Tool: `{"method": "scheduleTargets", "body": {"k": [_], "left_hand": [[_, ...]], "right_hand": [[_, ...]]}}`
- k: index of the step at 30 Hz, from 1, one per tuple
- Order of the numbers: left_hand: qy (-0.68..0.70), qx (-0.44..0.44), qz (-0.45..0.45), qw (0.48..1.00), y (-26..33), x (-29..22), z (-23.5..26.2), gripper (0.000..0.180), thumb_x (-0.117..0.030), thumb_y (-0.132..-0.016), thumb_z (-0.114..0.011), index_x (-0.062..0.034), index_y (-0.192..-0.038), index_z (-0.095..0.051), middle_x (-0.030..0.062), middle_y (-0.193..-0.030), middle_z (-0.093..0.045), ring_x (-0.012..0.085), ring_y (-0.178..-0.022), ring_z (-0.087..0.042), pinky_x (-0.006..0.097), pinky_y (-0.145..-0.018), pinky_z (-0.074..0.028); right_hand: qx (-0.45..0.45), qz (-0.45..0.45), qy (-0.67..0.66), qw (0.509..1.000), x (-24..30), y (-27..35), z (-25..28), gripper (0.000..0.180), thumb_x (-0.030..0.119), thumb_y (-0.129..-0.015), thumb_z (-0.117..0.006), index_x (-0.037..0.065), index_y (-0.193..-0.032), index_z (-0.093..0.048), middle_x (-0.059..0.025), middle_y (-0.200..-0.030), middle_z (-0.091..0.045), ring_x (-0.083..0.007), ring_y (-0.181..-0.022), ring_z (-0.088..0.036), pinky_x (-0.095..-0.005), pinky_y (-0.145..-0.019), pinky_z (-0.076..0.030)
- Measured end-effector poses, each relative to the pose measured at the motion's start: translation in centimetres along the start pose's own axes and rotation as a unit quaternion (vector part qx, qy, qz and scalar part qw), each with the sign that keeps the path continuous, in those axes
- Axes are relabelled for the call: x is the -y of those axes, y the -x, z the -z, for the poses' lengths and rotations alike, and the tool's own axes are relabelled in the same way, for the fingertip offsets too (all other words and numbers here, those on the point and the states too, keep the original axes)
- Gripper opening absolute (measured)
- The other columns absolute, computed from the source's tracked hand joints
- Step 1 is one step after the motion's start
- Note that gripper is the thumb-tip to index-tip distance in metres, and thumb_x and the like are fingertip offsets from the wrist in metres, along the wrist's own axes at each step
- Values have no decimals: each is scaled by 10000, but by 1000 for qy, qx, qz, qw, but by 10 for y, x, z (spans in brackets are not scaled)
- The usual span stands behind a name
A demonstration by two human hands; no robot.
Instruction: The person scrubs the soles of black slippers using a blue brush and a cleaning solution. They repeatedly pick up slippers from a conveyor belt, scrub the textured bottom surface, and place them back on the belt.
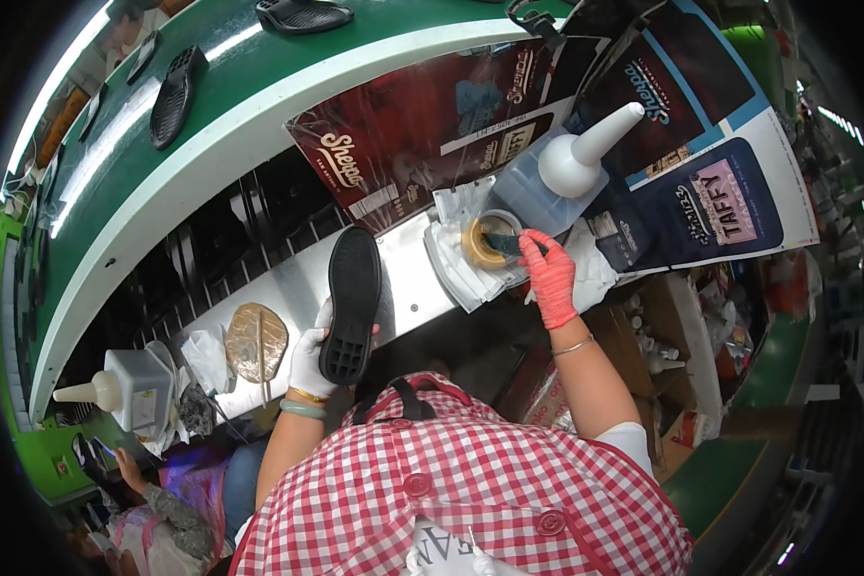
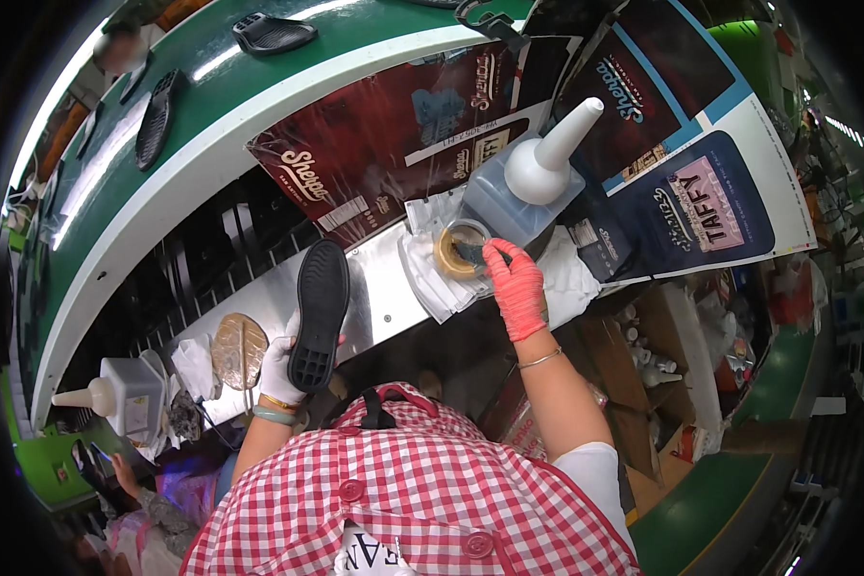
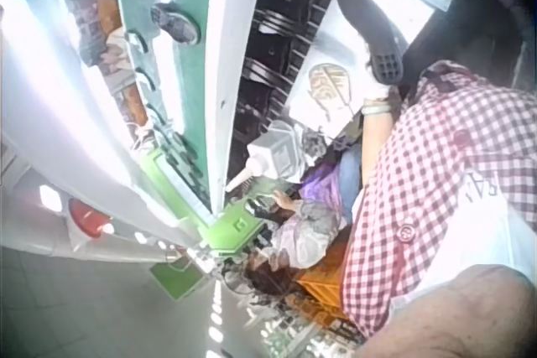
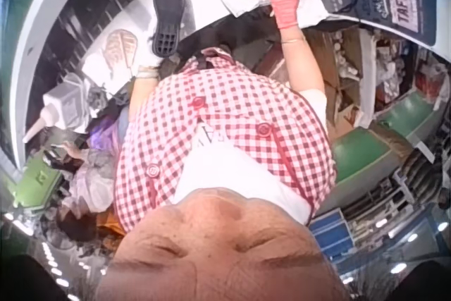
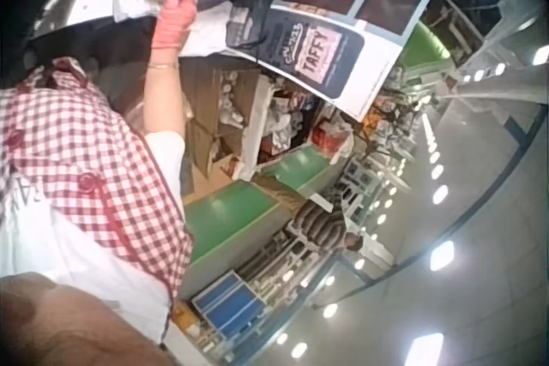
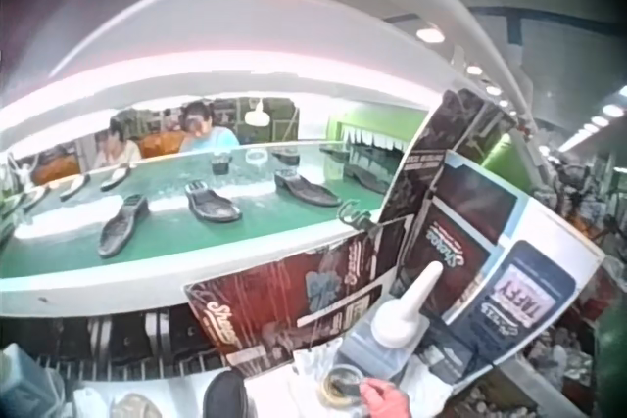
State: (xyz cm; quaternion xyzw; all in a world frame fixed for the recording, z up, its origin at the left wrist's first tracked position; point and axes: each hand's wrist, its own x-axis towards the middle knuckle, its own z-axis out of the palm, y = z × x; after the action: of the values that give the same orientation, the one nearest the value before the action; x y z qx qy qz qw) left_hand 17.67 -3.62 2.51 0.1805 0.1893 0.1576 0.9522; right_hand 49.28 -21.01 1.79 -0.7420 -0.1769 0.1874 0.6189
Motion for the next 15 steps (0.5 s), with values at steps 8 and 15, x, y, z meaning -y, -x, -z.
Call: {"method": "scheduleTargets", "body": {"k": [8,15], "left_hand": [[-37,-47,-41,997,8,13,12,582,-479,-940,-344,-219,-1445,-220,168,-1359,-406,376,-1119,-527,420,-790,-536],[-42,-52,-102,993,18,18,3,693,-620,-898,-294,-234,-1457,-157,170,-1366,-389,374,-1105,-532,416,-758,-544]], "right_hand": [[14,-28,-31,999,-5,-2,3,259,226,-868,-641,26,-1032,-637,-24,-853,-629,-62,-609,-535,-194,-527,-411],[5,-172,-271,947,-12,10,3,231,213,-898,-595,21,-1024,-591,-49,-777,-603,-66,-515,-512,-165,-411,-373]]}}
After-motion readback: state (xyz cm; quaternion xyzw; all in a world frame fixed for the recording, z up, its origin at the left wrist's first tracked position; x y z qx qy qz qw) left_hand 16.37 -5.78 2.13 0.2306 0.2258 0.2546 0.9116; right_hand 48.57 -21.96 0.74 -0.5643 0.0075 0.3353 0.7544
